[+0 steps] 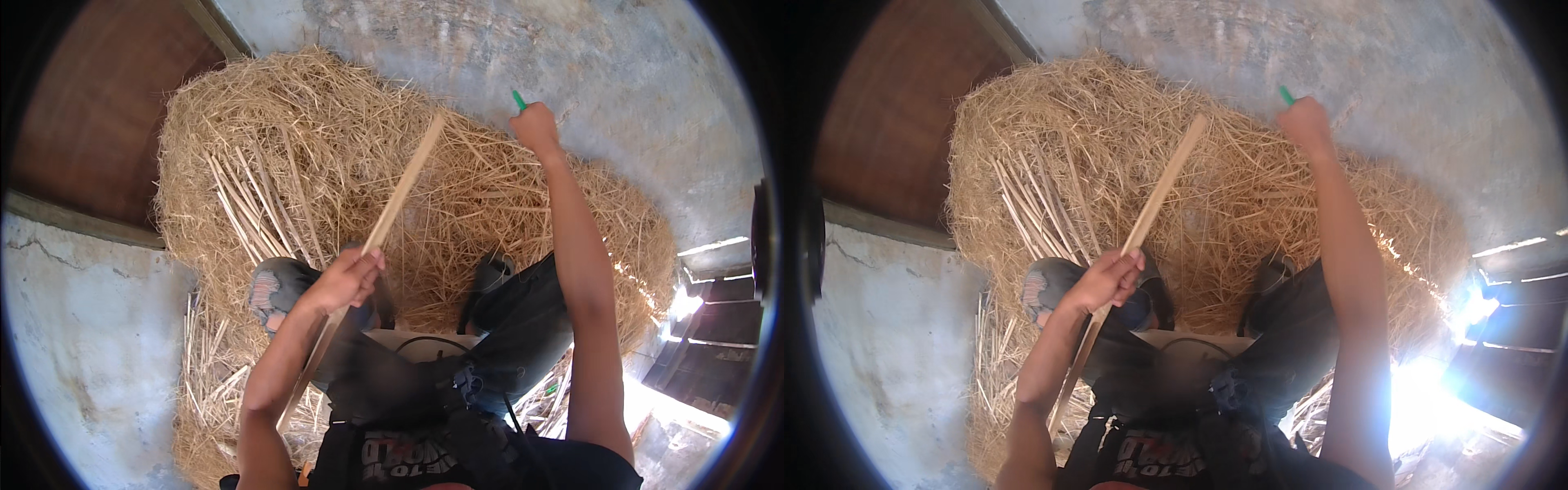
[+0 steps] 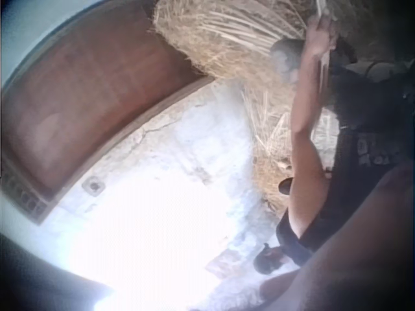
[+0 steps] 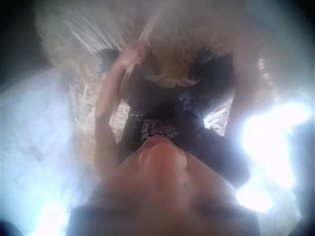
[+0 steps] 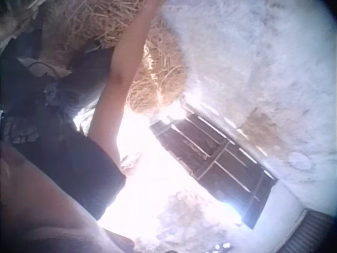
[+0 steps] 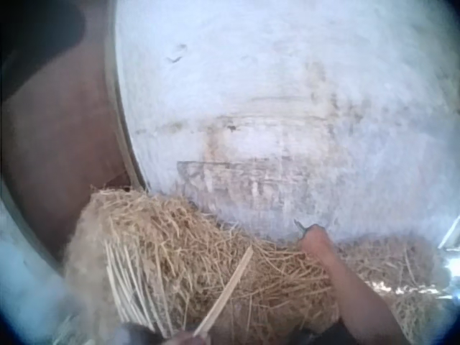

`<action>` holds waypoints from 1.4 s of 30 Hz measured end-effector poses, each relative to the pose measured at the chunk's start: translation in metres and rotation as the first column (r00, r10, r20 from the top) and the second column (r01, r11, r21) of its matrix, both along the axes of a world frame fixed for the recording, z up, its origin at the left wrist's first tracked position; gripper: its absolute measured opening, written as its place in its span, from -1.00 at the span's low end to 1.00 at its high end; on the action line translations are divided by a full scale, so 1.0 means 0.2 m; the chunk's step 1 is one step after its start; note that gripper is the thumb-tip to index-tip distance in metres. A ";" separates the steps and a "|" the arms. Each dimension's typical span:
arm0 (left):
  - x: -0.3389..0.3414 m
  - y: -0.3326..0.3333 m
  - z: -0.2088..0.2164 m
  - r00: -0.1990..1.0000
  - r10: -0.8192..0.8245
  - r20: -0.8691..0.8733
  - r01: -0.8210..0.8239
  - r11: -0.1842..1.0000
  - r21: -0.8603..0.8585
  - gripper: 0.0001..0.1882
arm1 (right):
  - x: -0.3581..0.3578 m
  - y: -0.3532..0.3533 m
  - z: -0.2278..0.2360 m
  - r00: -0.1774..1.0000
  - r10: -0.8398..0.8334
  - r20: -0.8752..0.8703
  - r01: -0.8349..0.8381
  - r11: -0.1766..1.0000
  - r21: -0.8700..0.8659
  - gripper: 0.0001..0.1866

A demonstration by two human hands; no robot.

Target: The person strips thin layers from a long bamboo piece using a utility knife while sitting on a pile of straw.

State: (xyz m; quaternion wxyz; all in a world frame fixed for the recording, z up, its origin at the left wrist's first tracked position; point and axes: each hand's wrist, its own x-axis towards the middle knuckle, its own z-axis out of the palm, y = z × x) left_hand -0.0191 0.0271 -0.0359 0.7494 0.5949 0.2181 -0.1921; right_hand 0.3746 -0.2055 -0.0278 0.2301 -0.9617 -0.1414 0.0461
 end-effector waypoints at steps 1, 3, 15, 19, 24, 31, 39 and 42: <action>0.02 0.00 0.02 0.999 0.033 0.011 -0.033 0.999 0.002 -0.63 | -0.05 0.02 -0.02 0.989 0.132 0.063 -0.130 0.991 -0.031 -0.60; 0.05 0.01 0.00 0.995 0.090 0.047 -0.089 0.996 -0.025 -0.63 | -0.22 0.09 -0.04 0.957 0.280 0.070 -0.282 0.959 0.017 -0.68; 0.08 -0.03 0.03 0.995 0.096 0.025 -0.097 0.995 0.037 -0.64 | -1.06 0.45 0.00 0.765 0.637 -0.095 -0.641 0.767 -0.015 -0.87; 0.05 -0.04 0.03 0.992 0.127 0.009 -0.127 0.988 0.087 -0.64 | -0.97 0.51 -0.09 0.836 0.541 0.096 -0.545 0.838 0.027 -0.89; -0.07 -0.04 0.00 0.991 -0.106 0.087 0.095 0.987 0.126 -0.62 | -0.20 0.19 0.03 0.990 0.001 -0.144 0.010 0.997 0.077 -0.74; 0.04 -0.04 -0.12 0.977 -0.023 0.210 -0.123 0.745 0.655 -0.58 | -0.41 0.23 -0.03 0.897 0.438 0.063 -0.433 0.898 -0.072 -0.77; 0.05 -0.07 -0.06 0.969 0.021 0.245 -0.206 0.616 0.761 -0.63 | -1.04 0.50 -0.06 0.773 0.619 -0.142 -0.628 0.778 -0.023 -0.85; 0.04 -0.06 -0.08 0.977 0.020 0.214 -0.188 0.563 0.805 -0.66 | -1.06 0.53 -0.07 0.738 0.653 -0.171 -0.667 0.744 -0.038 -0.85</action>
